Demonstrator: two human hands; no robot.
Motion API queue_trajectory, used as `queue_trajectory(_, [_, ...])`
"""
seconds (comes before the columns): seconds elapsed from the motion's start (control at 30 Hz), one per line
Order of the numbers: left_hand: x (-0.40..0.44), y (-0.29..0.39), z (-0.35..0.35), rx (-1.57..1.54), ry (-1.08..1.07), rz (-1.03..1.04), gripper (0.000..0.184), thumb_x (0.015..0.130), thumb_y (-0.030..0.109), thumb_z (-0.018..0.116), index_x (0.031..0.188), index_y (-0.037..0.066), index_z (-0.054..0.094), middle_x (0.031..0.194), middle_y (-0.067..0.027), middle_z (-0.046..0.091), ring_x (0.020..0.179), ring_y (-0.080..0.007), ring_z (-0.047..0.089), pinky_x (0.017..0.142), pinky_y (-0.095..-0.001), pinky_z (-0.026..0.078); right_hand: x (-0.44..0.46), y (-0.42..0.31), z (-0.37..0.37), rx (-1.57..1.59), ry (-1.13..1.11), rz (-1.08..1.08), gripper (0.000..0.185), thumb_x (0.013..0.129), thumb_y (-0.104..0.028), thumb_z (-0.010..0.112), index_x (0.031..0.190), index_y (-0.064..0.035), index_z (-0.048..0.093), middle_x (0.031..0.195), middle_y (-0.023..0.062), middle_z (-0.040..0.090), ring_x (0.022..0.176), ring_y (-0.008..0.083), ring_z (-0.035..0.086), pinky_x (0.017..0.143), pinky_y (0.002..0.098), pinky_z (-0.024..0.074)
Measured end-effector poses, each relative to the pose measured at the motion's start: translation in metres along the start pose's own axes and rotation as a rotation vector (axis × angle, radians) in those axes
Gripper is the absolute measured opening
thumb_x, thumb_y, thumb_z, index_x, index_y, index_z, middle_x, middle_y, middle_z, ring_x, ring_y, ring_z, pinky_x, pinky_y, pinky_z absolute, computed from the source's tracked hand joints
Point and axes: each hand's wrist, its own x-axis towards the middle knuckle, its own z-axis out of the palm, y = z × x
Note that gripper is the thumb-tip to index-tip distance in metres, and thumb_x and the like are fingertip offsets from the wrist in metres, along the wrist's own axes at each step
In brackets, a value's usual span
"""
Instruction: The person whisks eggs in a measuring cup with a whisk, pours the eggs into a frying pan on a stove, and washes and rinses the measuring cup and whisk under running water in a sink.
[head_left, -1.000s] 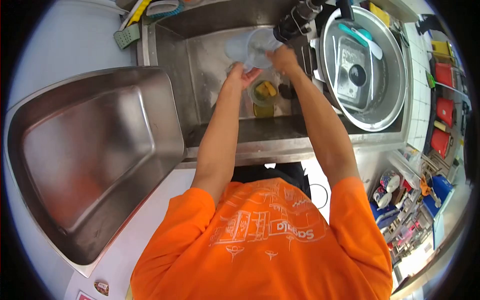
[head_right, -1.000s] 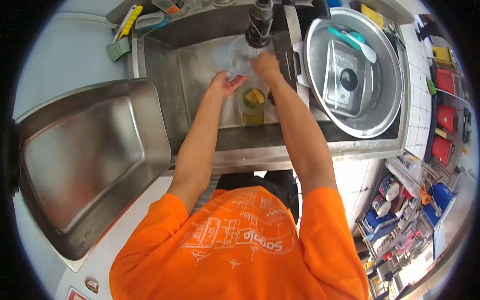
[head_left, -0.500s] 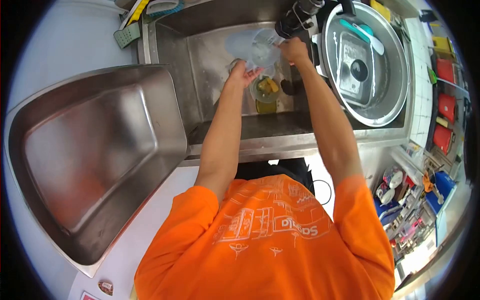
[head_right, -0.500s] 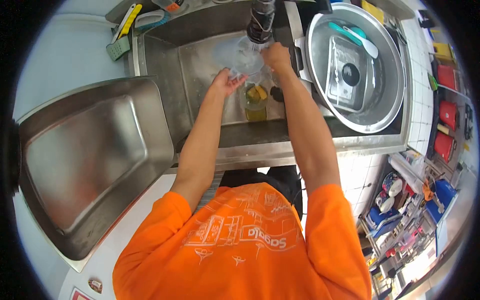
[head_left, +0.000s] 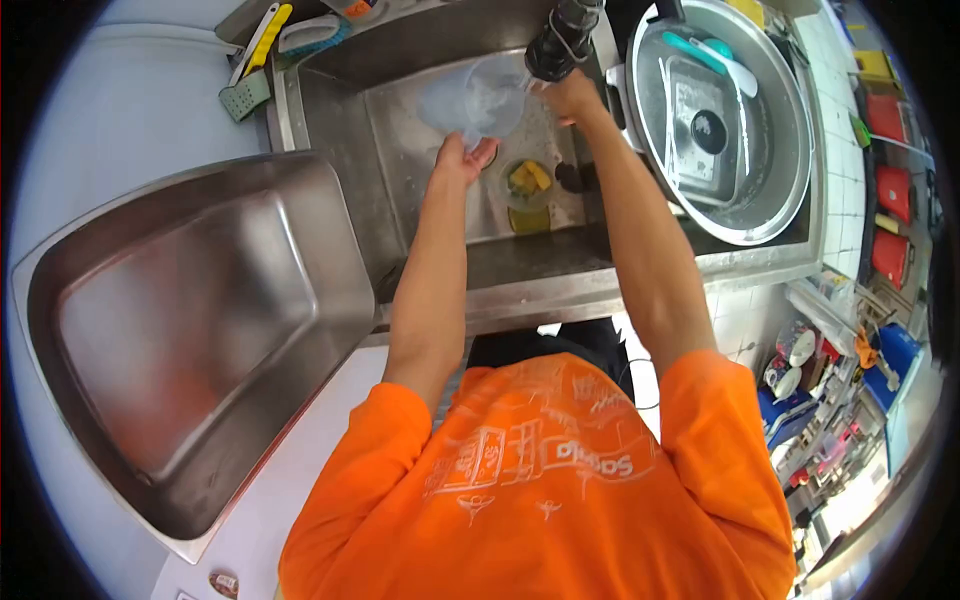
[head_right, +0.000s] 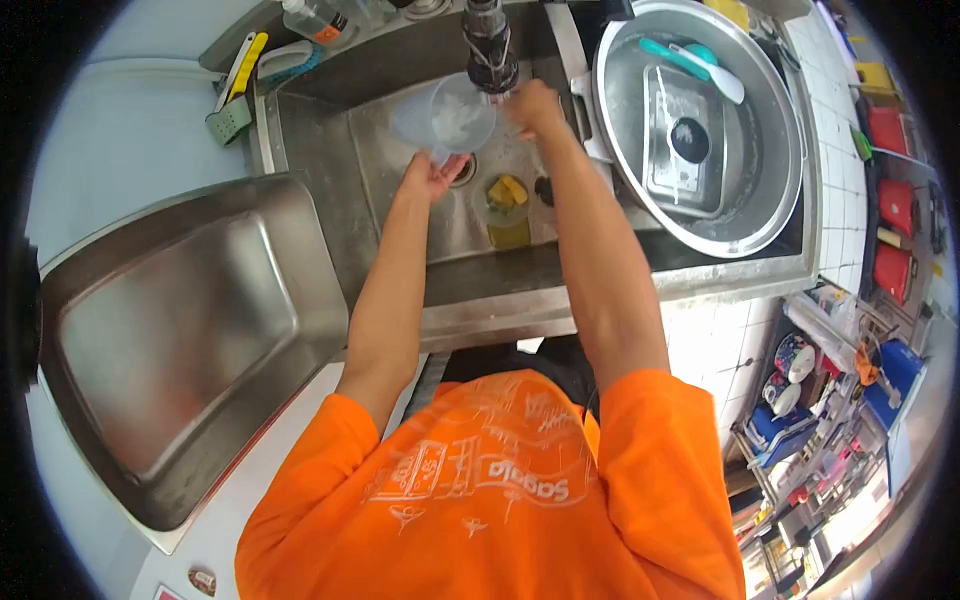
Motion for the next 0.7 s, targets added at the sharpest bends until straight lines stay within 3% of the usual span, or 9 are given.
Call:
queue_trajectory(0.03, [0.003,0.004,0.003,0.017,-0.058,0.052,0.034,0.099,0.016,0.037,0.122,-0.007,0.047,0.116,-0.0249,0.058,0.108,-0.0382,0.061,0.092,-0.0503,0.056,-0.004,-0.005,-0.009,-0.093,0.130,0.051,0.040,0.085,-0.037,0.064,0.109,-0.0053,0.069,0.082,0.0134,0.070,0.060,0.0257,0.068,0.051,0.0365,0.0574])
queue_trajectory(0.17, [0.018,0.017,-0.001,0.090,-0.079,-0.007,0.035,0.100,0.016,0.037,0.125,-0.006,0.046,0.119,-0.0240,0.058,0.108,-0.0374,0.061,0.092,-0.0484,0.057,-0.043,-0.032,-0.001,-0.313,-0.155,-0.175,0.044,0.086,-0.036,0.063,0.100,0.0050,0.067,0.067,0.0189,0.066,0.048,0.0258,0.064,0.046,0.0357,0.0552])
queue_trajectory(0.23, [0.015,0.011,-0.011,-0.018,0.000,0.026,0.034,0.100,0.017,0.037,0.123,-0.006,0.046,0.120,-0.0238,0.057,0.108,-0.0369,0.061,0.092,-0.0486,0.057,-0.045,0.002,-0.021,-0.036,0.232,-0.069,0.043,0.086,-0.037,0.063,0.099,0.0042,0.068,0.062,0.0193,0.064,0.045,0.0263,0.063,0.045,0.0359,0.0535])
queue_trajectory(0.27, [0.005,0.014,-0.002,0.046,0.025,0.045,0.034,0.099,0.016,0.037,0.122,-0.007,0.047,0.118,-0.0231,0.058,0.108,-0.0362,0.061,0.091,-0.0486,0.057,-0.034,0.020,-0.020,-0.226,0.215,0.069,0.055,0.086,-0.045,0.063,0.095,0.0092,0.068,0.079,0.0288,0.066,0.071,0.0367,0.070,0.071,0.0428,0.0563])
queue_trajectory(0.4, [0.007,0.011,0.015,0.306,-0.057,0.027,0.034,0.098,0.016,0.037,0.121,-0.008,0.047,0.114,-0.0226,0.059,0.106,-0.0363,0.062,0.092,-0.0485,0.056,-0.062,-0.020,0.009,-0.083,-0.095,0.021,0.051,0.087,-0.046,0.061,0.090,0.0046,0.070,0.086,0.0253,0.069,0.086,0.0386,0.069,0.084,0.0454,0.0528])
queue_trajectory(0.5, [0.003,0.006,0.016,0.117,-0.075,0.018,0.035,0.098,0.017,0.038,0.121,-0.007,0.047,0.112,-0.0228,0.060,0.104,-0.0366,0.063,0.093,-0.0478,0.056,-0.008,0.029,0.024,-0.154,0.116,0.145,0.050,0.086,-0.045,0.062,0.092,0.0038,0.070,0.087,0.0245,0.069,0.083,0.0385,0.069,0.082,0.0449,0.0533])
queue_trajectory(0.6, [0.004,0.005,0.030,0.243,-0.039,-0.014,0.035,0.098,0.017,0.037,0.121,-0.007,0.047,0.114,-0.0244,0.060,0.103,-0.0373,0.063,0.094,-0.0475,0.055,0.012,0.034,0.019,-0.126,0.089,-0.078,0.046,0.086,-0.043,0.061,0.099,0.0002,0.071,0.089,0.0227,0.070,0.080,0.0342,0.070,0.082,0.0407,0.0546])
queue_trajectory(0.67, [-0.004,0.001,0.019,0.175,-0.073,-0.017,0.035,0.098,0.017,0.037,0.122,-0.007,0.047,0.116,-0.0243,0.059,0.102,-0.0368,0.064,0.093,-0.0465,0.057,0.001,0.023,0.012,0.046,0.094,0.340,0.043,0.087,-0.042,0.059,0.106,-0.0051,0.071,0.095,0.0216,0.070,0.073,0.0305,0.071,0.071,0.0365,0.0581])
queue_trajectory(0.7, [-0.002,0.005,0.026,0.186,-0.094,-0.010,0.035,0.098,0.017,0.037,0.122,-0.007,0.047,0.116,-0.0243,0.059,0.102,-0.0368,0.064,0.093,-0.0465,0.057,-0.007,0.005,0.011,0.050,0.117,0.332,0.043,0.087,-0.042,0.059,0.106,-0.0051,0.071,0.095,0.0216,0.070,0.073,0.0305,0.071,0.071,0.0365,0.0581])
